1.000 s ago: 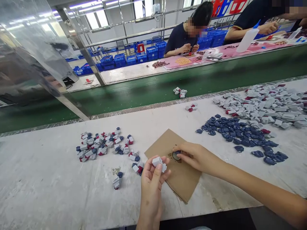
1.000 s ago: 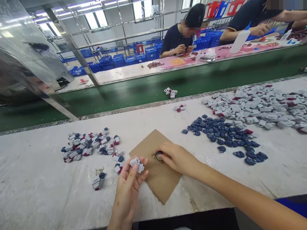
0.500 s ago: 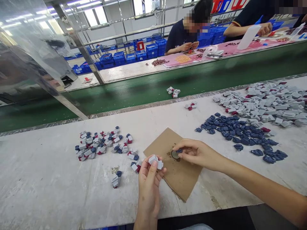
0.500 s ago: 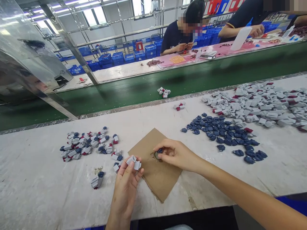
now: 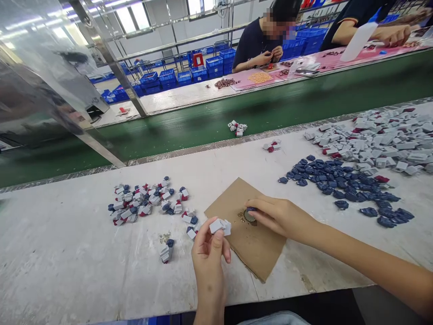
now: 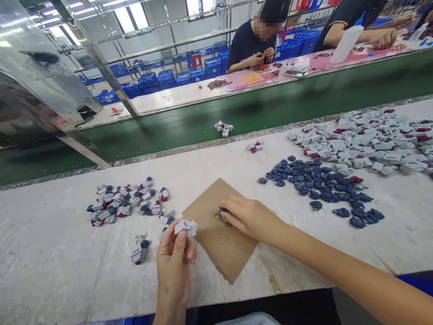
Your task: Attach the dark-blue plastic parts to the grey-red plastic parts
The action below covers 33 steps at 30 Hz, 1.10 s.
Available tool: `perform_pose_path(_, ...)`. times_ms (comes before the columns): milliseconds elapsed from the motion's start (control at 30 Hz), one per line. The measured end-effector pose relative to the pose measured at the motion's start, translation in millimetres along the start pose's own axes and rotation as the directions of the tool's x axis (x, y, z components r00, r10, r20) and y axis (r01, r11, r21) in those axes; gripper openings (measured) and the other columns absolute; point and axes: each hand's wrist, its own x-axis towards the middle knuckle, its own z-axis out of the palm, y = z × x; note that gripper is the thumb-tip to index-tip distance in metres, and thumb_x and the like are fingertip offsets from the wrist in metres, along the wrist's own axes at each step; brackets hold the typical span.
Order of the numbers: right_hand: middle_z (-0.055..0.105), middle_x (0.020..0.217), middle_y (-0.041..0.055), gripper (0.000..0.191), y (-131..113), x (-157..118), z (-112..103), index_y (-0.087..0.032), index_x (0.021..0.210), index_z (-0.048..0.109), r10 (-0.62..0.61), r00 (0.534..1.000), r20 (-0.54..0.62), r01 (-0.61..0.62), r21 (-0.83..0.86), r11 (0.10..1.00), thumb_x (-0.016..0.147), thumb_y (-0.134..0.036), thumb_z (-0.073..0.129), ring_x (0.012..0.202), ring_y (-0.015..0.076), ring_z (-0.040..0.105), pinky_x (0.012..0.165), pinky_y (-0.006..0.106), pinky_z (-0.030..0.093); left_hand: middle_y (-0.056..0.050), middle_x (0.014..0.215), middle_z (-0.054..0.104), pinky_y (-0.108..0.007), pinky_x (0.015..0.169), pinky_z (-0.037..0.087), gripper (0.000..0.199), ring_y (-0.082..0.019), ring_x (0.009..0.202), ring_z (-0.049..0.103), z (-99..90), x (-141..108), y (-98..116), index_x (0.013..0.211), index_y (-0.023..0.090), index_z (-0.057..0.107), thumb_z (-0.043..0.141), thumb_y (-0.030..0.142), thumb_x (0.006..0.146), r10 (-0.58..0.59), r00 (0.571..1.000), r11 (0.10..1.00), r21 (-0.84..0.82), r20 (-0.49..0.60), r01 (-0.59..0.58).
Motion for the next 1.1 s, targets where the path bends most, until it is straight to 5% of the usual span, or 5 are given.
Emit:
perform_pose_path(300,0.063,0.078,0.0046,0.022,-8,0,-8,-0.020,0.098,0.058,-0.031,0.999,0.008,0.031,0.019,0.999,0.090,-0.024,0.037,0.066,0.0137,0.058,0.053,0.023,0.043,-0.001,0.083,0.068,-0.014,0.033,0.041,0.028,-0.013,0.061,0.062,8.8,-11,10,0.086,0.028,0.059,0.072,0.039,0.065,-0.148,0.973,0.970,-0.165,0.176,0.177)
perform_pose_path(500,0.065,0.085,0.0054,0.020,-4,-5,-1,-0.020,0.102,0.054,0.033,0.999,-0.016,-0.032,0.020,0.999,0.091,-0.025,0.037,0.072,0.0151,0.061,0.060,0.025,0.046,0.000,0.085,0.068,-0.017,0.055,0.050,0.017,-0.014,0.079,0.065,12.4,-1,-1,0.070,0.021,0.058,0.074,0.026,0.065,-0.124,0.992,0.990,-0.064,0.030,0.126)
perform_pose_path(733,0.058,0.070,0.0029,0.021,-6,-4,17,-0.021,0.078,0.048,0.070,0.997,0.034,-0.069,-0.038,0.997,0.092,-0.027,0.034,0.064,0.0162,0.055,0.055,0.026,0.042,-0.004,0.092,0.071,-0.046,0.089,0.046,0.019,-0.030,0.119,0.048,-71.2,1,86,0.079,0.027,0.068,0.065,0.015,0.065,-0.418,0.866,0.883,0.349,0.276,0.315)
perform_pose_path(867,0.056,0.068,0.0034,0.024,-5,1,19,-0.021,0.071,0.045,0.049,0.998,0.041,-0.049,0.000,0.999,0.092,-0.026,0.033,0.061,0.0161,0.053,0.053,0.027,0.042,-0.011,0.107,0.066,-0.051,0.098,0.036,0.041,-0.029,0.123,0.045,-93.0,28,86,0.106,0.027,0.064,0.054,0.051,0.073,-0.594,0.752,0.804,0.179,0.286,0.567)
perform_pose_path(1100,0.064,0.076,0.0038,0.017,-28,5,-13,-0.021,0.088,0.053,0.428,0.897,-0.108,-0.317,0.515,0.796,0.087,-0.037,0.047,0.065,0.0157,0.061,0.052,0.026,0.047,-0.010,0.132,0.050,-0.036,0.109,0.019,0.065,-0.020,0.128,0.037,-73.0,61,90,0.134,0.020,0.037,0.038,0.055,0.079,-0.349,0.918,0.921,-0.114,0.190,0.374)
